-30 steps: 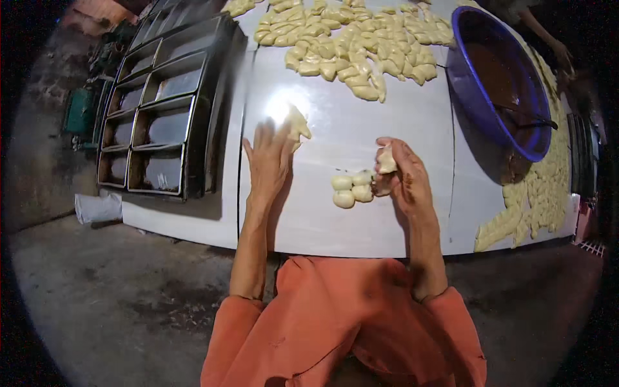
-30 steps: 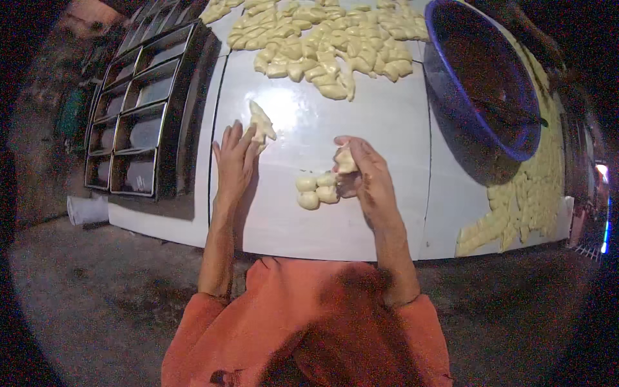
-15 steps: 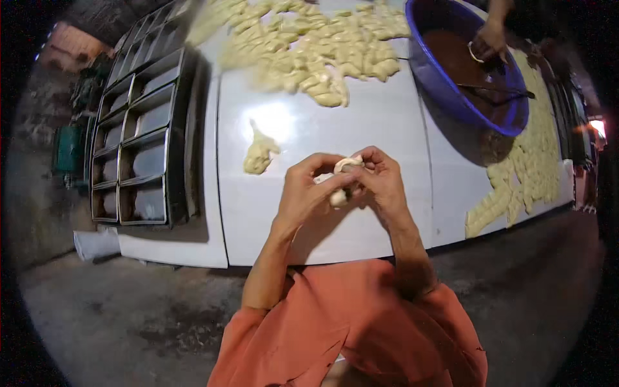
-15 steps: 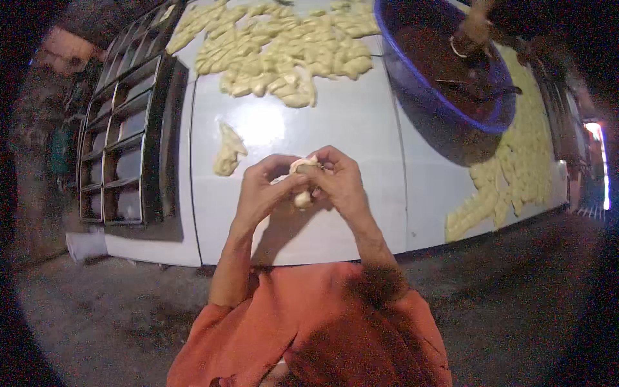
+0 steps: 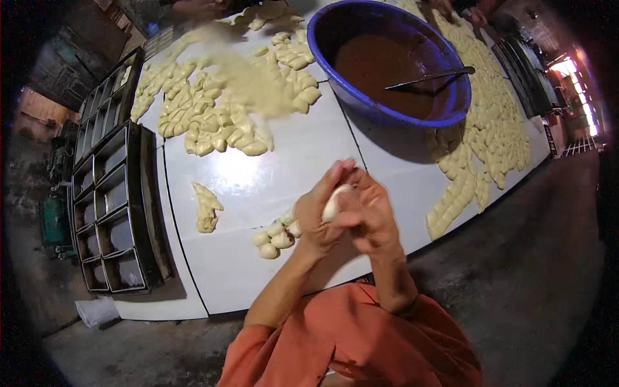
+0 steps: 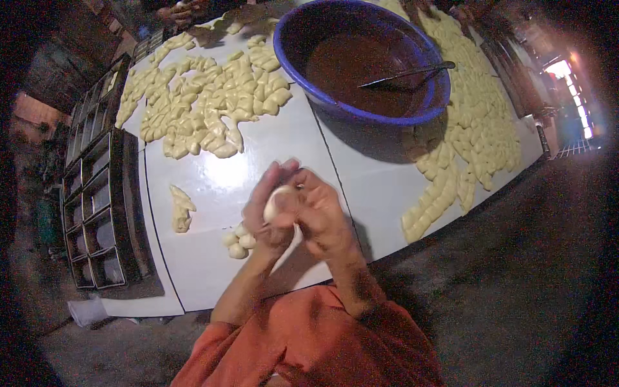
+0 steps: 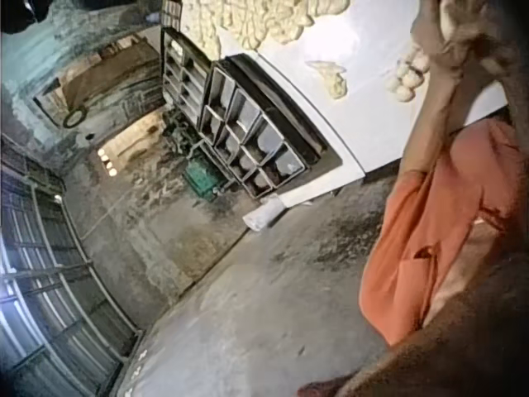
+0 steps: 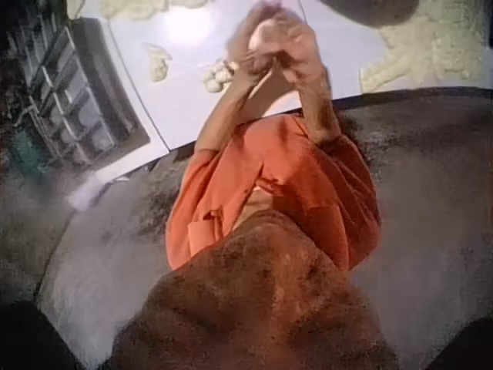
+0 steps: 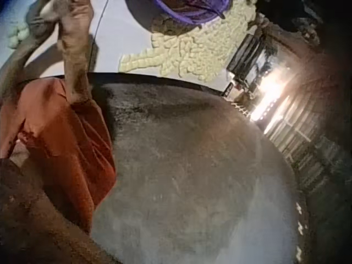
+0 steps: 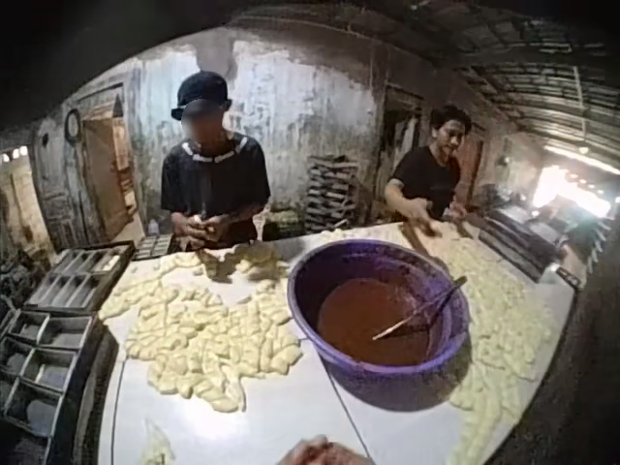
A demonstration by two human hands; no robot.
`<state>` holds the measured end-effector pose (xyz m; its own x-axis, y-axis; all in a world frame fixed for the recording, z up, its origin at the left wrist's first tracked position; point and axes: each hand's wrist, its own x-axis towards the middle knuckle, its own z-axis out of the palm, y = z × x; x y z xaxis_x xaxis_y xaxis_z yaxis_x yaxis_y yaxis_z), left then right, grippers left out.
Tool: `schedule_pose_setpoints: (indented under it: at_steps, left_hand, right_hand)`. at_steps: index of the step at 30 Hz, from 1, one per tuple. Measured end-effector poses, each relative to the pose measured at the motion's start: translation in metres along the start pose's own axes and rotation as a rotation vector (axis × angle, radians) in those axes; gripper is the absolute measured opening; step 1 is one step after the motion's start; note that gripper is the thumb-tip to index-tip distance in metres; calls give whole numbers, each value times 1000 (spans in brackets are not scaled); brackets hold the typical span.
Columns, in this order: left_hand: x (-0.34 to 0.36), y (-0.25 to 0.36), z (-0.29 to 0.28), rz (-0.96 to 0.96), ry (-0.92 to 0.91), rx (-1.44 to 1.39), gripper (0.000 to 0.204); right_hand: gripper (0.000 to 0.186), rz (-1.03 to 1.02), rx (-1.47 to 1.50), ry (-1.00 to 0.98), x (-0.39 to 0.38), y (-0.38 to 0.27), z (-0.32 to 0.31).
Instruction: The person fills small portions of dough with a dark paste from a bowl and shapes them into small braided loaves, then places the formed pastries into metal baking pans.
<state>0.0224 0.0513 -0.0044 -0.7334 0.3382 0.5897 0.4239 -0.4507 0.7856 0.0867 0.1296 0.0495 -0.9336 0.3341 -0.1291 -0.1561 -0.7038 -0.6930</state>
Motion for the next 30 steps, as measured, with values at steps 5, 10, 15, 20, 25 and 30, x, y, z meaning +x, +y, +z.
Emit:
schedule_pose_setpoints:
  at_steps: [5, 10, 15, 20, 25, 30]
  left_hand:
    - [-5, -36, 50, -331, 55, -214, 104]
    - [-1, -49, 46, -401, -182, -262, 119]
    - [15, -16, 3, -892, -259, -132, 60]
    - [12, -13, -5, -958, -96, -88, 43]
    - [13, -6, -9, -1005, -204, 5, 41]
    - [15, -9, -4, -983, -203, -53, 42]
  right_hand:
    - [20, 99, 48, -7, 17, -42, -30]
    - [30, -10, -237, -127, 53, -82, -56]
    - [19, -123, -920, -4, 141, -152, -91]
    - [27, 72, -1798, -280, 208, -162, -150]
    - [29, 436, -1863, -516, 218, -156, -156]
    - [22, 276, -1850, -466, 205, -154, -151]
